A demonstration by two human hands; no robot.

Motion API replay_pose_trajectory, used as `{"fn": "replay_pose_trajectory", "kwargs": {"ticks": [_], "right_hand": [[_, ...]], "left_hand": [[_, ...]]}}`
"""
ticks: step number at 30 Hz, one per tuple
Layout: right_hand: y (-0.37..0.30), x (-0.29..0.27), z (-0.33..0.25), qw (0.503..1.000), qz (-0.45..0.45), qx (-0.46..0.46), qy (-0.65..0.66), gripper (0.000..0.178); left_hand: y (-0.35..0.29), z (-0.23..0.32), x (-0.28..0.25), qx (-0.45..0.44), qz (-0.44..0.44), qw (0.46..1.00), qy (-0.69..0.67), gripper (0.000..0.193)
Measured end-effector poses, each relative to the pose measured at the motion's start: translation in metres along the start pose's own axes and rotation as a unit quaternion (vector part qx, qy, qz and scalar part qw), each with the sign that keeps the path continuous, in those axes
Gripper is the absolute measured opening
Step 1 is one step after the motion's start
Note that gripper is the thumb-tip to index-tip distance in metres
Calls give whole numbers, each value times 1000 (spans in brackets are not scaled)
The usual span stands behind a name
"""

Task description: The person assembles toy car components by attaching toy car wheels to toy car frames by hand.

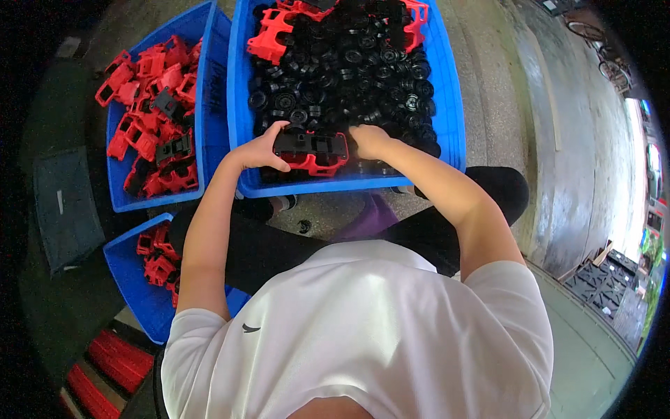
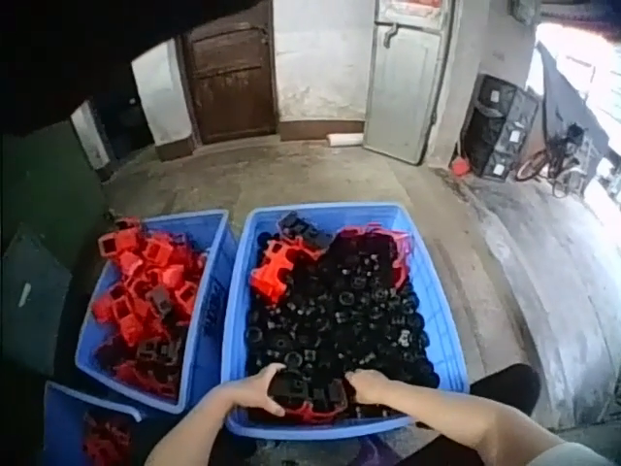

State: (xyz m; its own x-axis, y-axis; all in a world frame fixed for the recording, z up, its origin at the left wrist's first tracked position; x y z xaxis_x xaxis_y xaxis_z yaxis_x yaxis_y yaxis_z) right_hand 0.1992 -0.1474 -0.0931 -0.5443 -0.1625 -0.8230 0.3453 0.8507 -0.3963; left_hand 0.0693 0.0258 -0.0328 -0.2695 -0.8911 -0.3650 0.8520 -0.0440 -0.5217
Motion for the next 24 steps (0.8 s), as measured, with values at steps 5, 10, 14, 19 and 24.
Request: {"fn": "replay_pose_trajectory", "kwargs": {"ticks": [5,10,14,19,24], "right_hand": [[4,-18,20,997,-72,-9,11,22],[-5,-87,-54,907,-15,-23,420,18],[-9,-90,-117,949,-2,-85,303,24],[6,-72,-102,940,-2,-70,335,27],[10,-64,-103,939,-25,-72,335,25]], "left_hand": [[-5,6,2,-15,-21,999,-18,105],[-5,1,-1,-22,-2,1000,-9,98],[6,-12,2,11,-7,1000,-11,94],[7,-13,4,12,-24,999,-22,88],[9,-16,5,10,-16,1000,-9,84]]}}
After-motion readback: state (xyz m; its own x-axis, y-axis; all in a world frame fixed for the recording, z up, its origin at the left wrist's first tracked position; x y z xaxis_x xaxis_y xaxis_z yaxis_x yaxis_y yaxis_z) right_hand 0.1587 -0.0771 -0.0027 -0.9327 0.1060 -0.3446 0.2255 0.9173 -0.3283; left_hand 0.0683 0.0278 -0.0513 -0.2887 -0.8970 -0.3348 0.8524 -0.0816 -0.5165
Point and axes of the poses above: each hand's wrist, its own y-axis towards the middle knuckle, its own x-axis out of the palm, z = x × y, the point moved 9 cm from there along y, towards the middle knuckle, and after that the axes turned 3 degrees about y, right-handed, at the moved point
